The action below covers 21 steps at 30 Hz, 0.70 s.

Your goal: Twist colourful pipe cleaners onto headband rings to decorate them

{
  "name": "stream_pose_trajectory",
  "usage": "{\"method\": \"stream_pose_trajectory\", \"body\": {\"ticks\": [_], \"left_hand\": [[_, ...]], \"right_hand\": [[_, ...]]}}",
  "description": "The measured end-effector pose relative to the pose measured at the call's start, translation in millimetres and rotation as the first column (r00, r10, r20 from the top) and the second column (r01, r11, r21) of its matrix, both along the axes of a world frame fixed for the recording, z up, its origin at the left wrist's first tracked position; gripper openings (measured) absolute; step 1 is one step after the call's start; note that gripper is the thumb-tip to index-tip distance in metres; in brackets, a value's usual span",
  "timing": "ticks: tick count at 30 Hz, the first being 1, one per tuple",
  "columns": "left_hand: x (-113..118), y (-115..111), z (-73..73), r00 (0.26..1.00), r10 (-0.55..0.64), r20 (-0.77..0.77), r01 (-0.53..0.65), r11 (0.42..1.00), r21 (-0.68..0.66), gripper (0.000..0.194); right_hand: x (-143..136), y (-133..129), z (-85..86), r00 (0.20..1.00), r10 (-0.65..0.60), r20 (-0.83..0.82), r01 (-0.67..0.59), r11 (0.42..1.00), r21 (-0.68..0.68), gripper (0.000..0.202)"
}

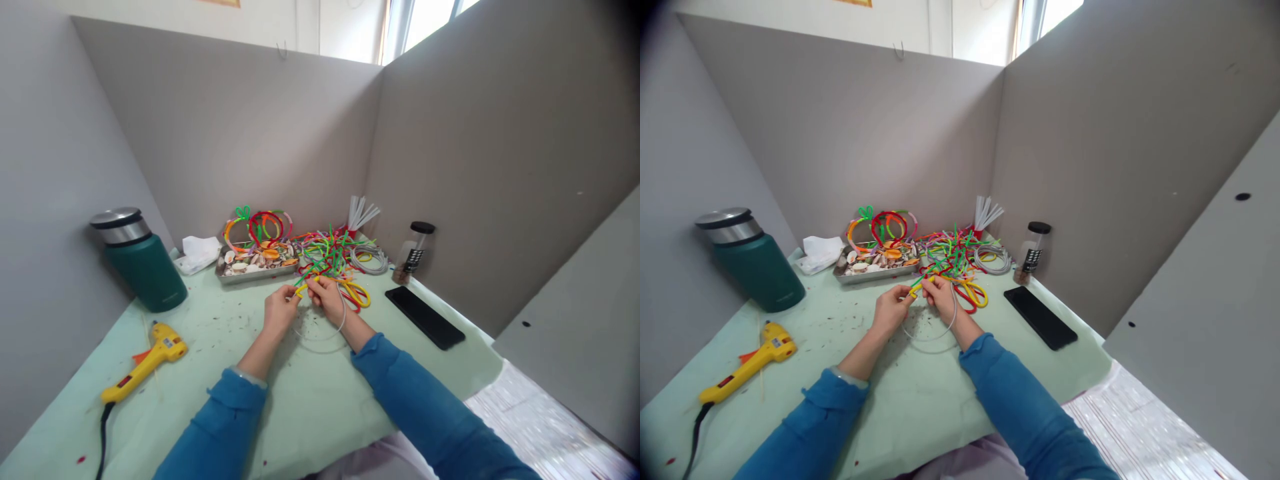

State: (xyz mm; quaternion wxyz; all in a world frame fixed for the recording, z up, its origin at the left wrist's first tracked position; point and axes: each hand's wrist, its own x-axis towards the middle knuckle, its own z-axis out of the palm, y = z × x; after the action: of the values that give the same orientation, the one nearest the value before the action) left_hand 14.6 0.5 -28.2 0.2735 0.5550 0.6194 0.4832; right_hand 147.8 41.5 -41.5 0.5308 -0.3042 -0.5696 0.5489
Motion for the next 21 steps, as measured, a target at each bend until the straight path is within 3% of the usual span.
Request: {"method": "stream_pose_trajectory", "body": {"ticks": [5, 10, 16, 21], "left_hand": [[-1.0, -1.2, 2.7, 0.977, 0.079, -0.199, -0.068, 0.996, 0.063, 0.013], [-0.8, -2.7, 2.9, 0.968, 0.072, -0.241, -0.053, 0.995, 0.084, 0.015], [-2.6, -2.2, 0.1, 0.99, 0.013, -0.139, 0.0, 0.996, 0.092, 0.024], [-3.3, -2.1, 0.8, 0.999, -0.017, 0.043, 0.019, 0.999, -0.039, 0.03]], "right_hand": [[0.3, 0.7, -0.1, 1.0, -0.006, 0.006, 0.006, 1.0, 0.006, 0.036], [0.4, 0.9, 0.3, 1.0, -0.013, 0.022, 0.013, 1.0, -0.007, 0.037], [0.0, -0.5, 2.4, 1.0, -0.002, 0.0, 0.002, 1.0, 0.0, 0.035], [0.4, -0.3, 1.1, 1.0, 0.001, 0.006, -0.001, 1.0, 0.011, 0.034]]}}
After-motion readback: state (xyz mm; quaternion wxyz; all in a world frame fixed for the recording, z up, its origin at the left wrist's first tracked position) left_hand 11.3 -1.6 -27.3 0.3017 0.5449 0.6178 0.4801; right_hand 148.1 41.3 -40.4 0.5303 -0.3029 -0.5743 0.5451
